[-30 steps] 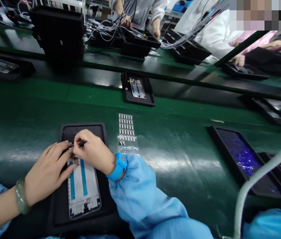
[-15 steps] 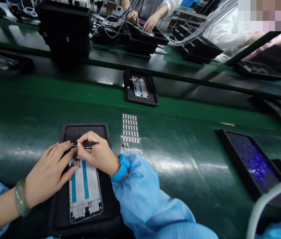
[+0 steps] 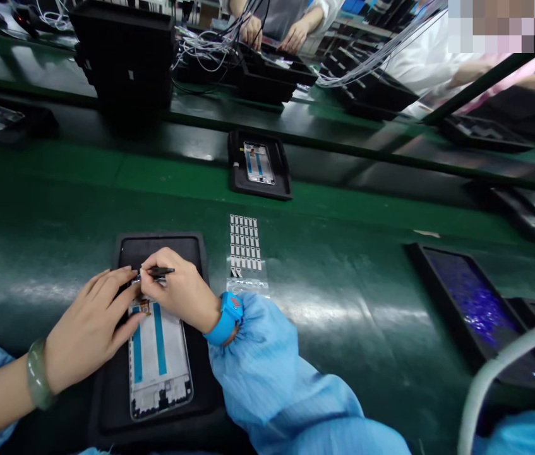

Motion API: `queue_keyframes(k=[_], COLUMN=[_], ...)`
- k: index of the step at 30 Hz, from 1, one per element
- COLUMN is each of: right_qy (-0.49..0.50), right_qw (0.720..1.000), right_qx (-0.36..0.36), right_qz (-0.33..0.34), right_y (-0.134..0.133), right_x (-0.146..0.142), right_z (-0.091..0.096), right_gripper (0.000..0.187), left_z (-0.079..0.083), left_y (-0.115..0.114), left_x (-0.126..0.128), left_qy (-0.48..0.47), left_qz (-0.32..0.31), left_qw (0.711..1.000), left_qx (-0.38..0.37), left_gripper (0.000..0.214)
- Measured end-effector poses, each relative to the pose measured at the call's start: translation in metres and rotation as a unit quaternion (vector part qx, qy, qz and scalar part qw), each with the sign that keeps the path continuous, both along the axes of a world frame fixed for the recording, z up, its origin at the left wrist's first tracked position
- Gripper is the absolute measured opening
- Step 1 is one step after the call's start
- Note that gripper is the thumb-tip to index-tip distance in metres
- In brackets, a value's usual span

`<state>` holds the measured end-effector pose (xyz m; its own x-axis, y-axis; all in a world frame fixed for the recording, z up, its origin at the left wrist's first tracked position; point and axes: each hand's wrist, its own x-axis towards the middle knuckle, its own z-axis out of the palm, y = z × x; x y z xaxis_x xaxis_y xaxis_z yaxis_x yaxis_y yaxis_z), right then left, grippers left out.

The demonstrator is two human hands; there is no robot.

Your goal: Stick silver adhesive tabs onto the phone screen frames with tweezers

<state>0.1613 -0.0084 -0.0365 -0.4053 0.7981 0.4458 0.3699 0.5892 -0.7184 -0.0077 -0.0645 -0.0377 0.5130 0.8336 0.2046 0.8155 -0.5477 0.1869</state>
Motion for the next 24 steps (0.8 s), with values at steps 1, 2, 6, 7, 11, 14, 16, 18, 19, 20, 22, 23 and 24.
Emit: queue_keyframes(k=[1,2,6,7,11,14,16,18,19,20,22,23,24], right_qy=[-0.001,-0.002,0.005,0.004,-0.001,0.01,0.02,0.029,0.032,0.033,0.025,0.015,0.002], right_qw=[1.0,0.999,0.994,0.993,0.992,0.99,0.988,0.987,0.986,0.987,0.988,0.991,0.993], right_qx=[-0.012,-0.031,-0.105,-0.11,-0.109,-0.119,-0.132,-0.144,-0.146,-0.146,-0.135,-0.123,-0.106], right_qz=[-0.009,-0.017,-0.04,-0.044,-0.06,-0.07,-0.072,-0.07,-0.068,-0.067,-0.064,-0.059,-0.051], right_y=[0.0001,0.0002,0.0005,0.0005,0.0006,0.0013,0.0022,0.0029,0.003,0.0028,0.002,0.0015,0.0012], right_x=[-0.0006,-0.0012,-0.0032,-0.0035,-0.0023,0.0006,0.0027,0.0042,0.0044,0.0044,0.0036,0.0032,0.0028], right_z=[0.0008,0.0017,0.0054,0.0061,0.0077,0.0078,0.0074,0.0071,0.0072,0.0075,0.0087,0.0094,0.01], right_gripper=[0.006,0.006,0.005,0.005,0.005,0.005,0.005,0.005,0.005,0.005,0.005,0.006,0.006], left_z=[0.0,0.0002,0.0015,0.0018,0.002,0.0014,0.0012,0.0014,0.0017,0.002,0.0025,0.0027,0.0028], left_y=[0.0001,0.0002,0.0011,0.0013,0.0017,0.0016,0.0015,0.0013,0.0013,0.0012,0.0013,0.0013,0.0014], left_x=[0.0,0.0001,0.0001,0.0001,-0.0001,-0.0004,-0.0005,-0.0005,-0.0005,-0.0004,-0.0002,-0.0001,-0.0001], left_qy=[0.0,-0.001,-0.003,-0.003,-0.004,-0.009,-0.006,0.0,0.002,0.002,0.0,-0.002,-0.004], left_qz=[-0.001,-0.001,-0.005,-0.006,-0.004,-0.005,-0.005,-0.005,-0.006,-0.006,-0.006,-0.006,-0.006], left_qw=[1.0,1.0,1.0,1.0,1.0,1.0,1.0,1.0,1.0,1.0,1.0,1.0,1.0], left_qx=[0.001,0.002,0.004,0.004,0.007,0.007,0.006,0.005,0.004,0.004,0.002,0.002,0.002], left_gripper=[0.034,0.034,0.033,0.033,0.034,0.036,0.037,0.038,0.038,0.038,0.036,0.036,0.035])
